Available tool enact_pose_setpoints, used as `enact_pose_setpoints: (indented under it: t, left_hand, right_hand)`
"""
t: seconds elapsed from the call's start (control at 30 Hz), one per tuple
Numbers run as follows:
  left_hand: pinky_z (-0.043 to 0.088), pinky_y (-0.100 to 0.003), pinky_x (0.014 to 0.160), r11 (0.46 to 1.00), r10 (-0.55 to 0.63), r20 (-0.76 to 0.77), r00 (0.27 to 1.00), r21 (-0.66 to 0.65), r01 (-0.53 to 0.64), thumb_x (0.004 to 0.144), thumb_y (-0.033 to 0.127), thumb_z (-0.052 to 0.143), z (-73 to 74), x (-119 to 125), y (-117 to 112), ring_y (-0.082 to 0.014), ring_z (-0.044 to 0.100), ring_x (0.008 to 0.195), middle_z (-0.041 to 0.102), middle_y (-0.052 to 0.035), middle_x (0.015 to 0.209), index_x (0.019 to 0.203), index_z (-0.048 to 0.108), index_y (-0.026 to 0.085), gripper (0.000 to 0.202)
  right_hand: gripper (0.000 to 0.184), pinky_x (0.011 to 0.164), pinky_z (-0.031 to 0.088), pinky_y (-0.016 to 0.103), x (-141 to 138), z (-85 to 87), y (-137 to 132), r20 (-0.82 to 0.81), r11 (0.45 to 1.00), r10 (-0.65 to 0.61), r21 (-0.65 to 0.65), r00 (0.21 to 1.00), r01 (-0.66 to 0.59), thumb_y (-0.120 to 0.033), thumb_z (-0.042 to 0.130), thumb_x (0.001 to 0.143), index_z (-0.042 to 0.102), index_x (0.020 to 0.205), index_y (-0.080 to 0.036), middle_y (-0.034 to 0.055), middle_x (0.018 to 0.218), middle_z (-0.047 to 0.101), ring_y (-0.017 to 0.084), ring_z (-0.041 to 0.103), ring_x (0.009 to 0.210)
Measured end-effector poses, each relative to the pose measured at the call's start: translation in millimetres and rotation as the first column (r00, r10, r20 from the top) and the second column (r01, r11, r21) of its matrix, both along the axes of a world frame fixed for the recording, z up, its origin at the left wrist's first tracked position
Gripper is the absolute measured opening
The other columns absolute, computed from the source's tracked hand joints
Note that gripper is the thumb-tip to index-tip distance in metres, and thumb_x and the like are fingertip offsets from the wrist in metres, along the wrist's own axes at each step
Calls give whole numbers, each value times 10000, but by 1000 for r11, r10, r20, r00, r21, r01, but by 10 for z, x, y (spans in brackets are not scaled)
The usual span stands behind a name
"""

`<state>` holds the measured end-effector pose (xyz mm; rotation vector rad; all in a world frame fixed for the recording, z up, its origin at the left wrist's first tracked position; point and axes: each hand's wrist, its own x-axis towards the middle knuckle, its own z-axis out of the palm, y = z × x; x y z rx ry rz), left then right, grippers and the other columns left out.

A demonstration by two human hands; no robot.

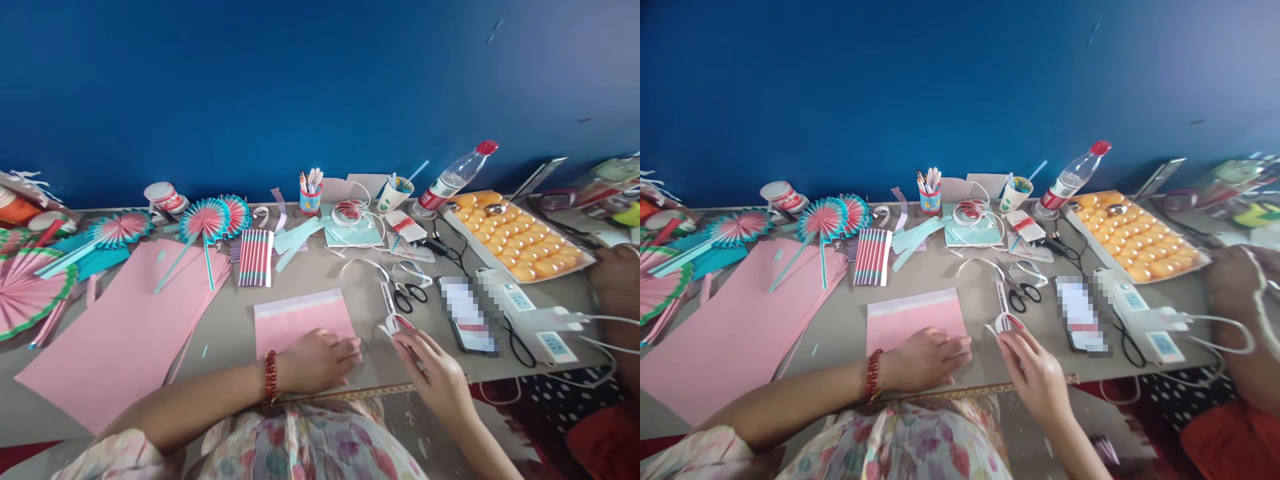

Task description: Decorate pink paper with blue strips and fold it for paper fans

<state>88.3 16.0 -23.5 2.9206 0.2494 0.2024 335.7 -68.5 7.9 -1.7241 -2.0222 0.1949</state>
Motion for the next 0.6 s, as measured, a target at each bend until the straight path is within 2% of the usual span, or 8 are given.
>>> enact_pose_setpoints:
  t: [0.07,0.17,0.27,0.33,0.47,0.6]
  left_hand:
    - [497,-336,772,999,15,-18,1000,-35,-15,920,410,568,33,29,2,-202,628,971,527,-105,1381,1264,526,171,421]
    - [503,-289,814,968,91,68,994,-239,-73,965,342,492,121,32,68,-185,633,1011,595,-73,1296,1173,558,200,260]
    - [492,-266,885,850,295,247,923,-510,-134,998,341,435,274,27,176,-165,615,1052,622,-76,1235,1211,529,196,274]
    - [499,-264,873,764,399,313,862,-633,-124,993,377,459,399,42,233,-149,619,970,625,-84,1189,1213,535,185,302]
    - [497,-243,778,658,475,369,799,-751,-44,966,380,521,612,81,256,-128,589,830,641,-54,994,1062,615,175,245]
    - [454,-236,723,593,551,370,748,-805,-38,948,300,547,710,37,236,-134,574,782,631,-26,827,823,617,165,196]
  right_hand:
    - [166,693,502,241,-7,85,-3,35,1000,4,18,999,-4,-238,434,970,592,1020,-224,77,966,683,164,670,814]
    - [152,687,498,241,-28,248,-10,68,999,1,47,998,-5,-238,446,964,583,1031,-233,68,954,683,165,666,801]
    - [123,664,491,222,-97,411,14,22,998,27,55,999,-28,-232,462,956,573,1010,-238,51,904,671,151,653,762]
    - [115,664,488,209,-179,485,58,-56,997,69,32,996,-67,-212,455,957,563,987,-237,41,879,657,137,637,737]
    - [132,641,475,206,-365,500,182,-190,983,182,19,965,-182,-175,430,958,551,943,-225,26,811,621,125,599,683]
    - [132,632,477,213,-484,428,285,-235,968,250,90,939,-235,-159,437,951,555,955,-218,25,796,618,129,599,670]
